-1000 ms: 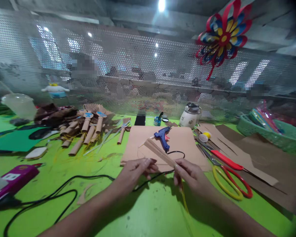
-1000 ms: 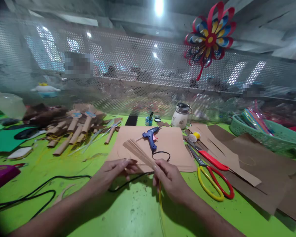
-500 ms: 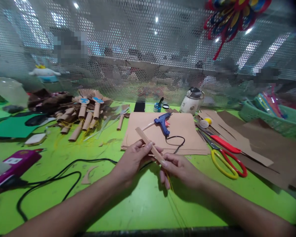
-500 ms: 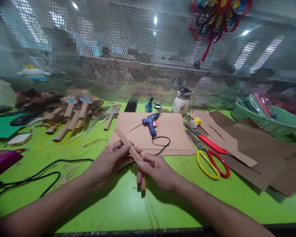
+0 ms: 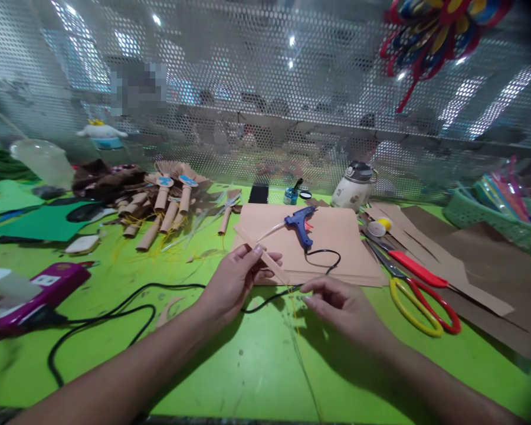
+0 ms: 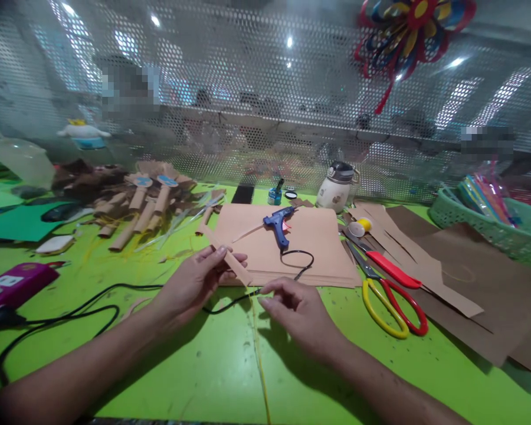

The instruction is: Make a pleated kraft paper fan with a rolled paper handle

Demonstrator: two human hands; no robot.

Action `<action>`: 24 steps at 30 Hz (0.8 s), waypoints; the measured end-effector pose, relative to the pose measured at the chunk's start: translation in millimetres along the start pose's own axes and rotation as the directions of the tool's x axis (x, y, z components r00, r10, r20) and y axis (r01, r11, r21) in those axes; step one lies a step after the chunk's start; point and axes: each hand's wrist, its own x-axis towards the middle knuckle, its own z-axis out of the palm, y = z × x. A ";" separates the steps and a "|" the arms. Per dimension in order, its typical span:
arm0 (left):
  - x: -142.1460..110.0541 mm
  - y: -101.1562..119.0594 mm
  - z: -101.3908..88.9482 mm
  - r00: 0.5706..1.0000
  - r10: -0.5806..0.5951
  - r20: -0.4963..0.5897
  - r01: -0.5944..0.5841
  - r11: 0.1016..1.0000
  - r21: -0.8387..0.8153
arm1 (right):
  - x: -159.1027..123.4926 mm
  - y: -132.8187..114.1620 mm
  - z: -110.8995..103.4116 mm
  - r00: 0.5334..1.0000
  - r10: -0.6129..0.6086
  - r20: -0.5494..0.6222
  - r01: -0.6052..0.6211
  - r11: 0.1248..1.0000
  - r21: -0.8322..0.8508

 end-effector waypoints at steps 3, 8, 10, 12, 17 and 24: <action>-1.4 -2.6 1.6 0.999 -0.005 0.042 0.004 1.000 0.018 | -0.8 0.4 7.4 0.988 0.028 0.152 -0.038 0.997 0.065; 1.3 -1.6 -1.1 0.999 -0.007 0.046 0.007 1.000 -0.001 | -3.4 3.3 5.4 0.935 0.054 0.349 -0.098 0.989 0.107; 3.5 0.5 -4.0 1.000 -0.005 0.026 0.005 1.000 0.002 | -5.9 0.1 -1.1 0.940 0.005 0.340 -0.054 0.989 0.135; 5.2 2.1 -7.0 1.000 0.005 -0.005 -0.005 1.000 0.003 | -9.7 -5.8 -7.3 0.959 -0.063 0.276 0.036 0.994 0.102; 5.7 -0.4 -10.3 0.999 -0.022 -0.028 0.021 0.999 -0.043 | -18.8 -21.4 -8.4 0.855 -0.461 0.238 0.507 0.841 -0.190; 2.4 -7.4 -7.1 0.999 -0.031 0.010 0.031 0.995 -0.097 | -15.4 -23.9 0.4 0.800 -0.449 0.398 0.543 0.824 -0.162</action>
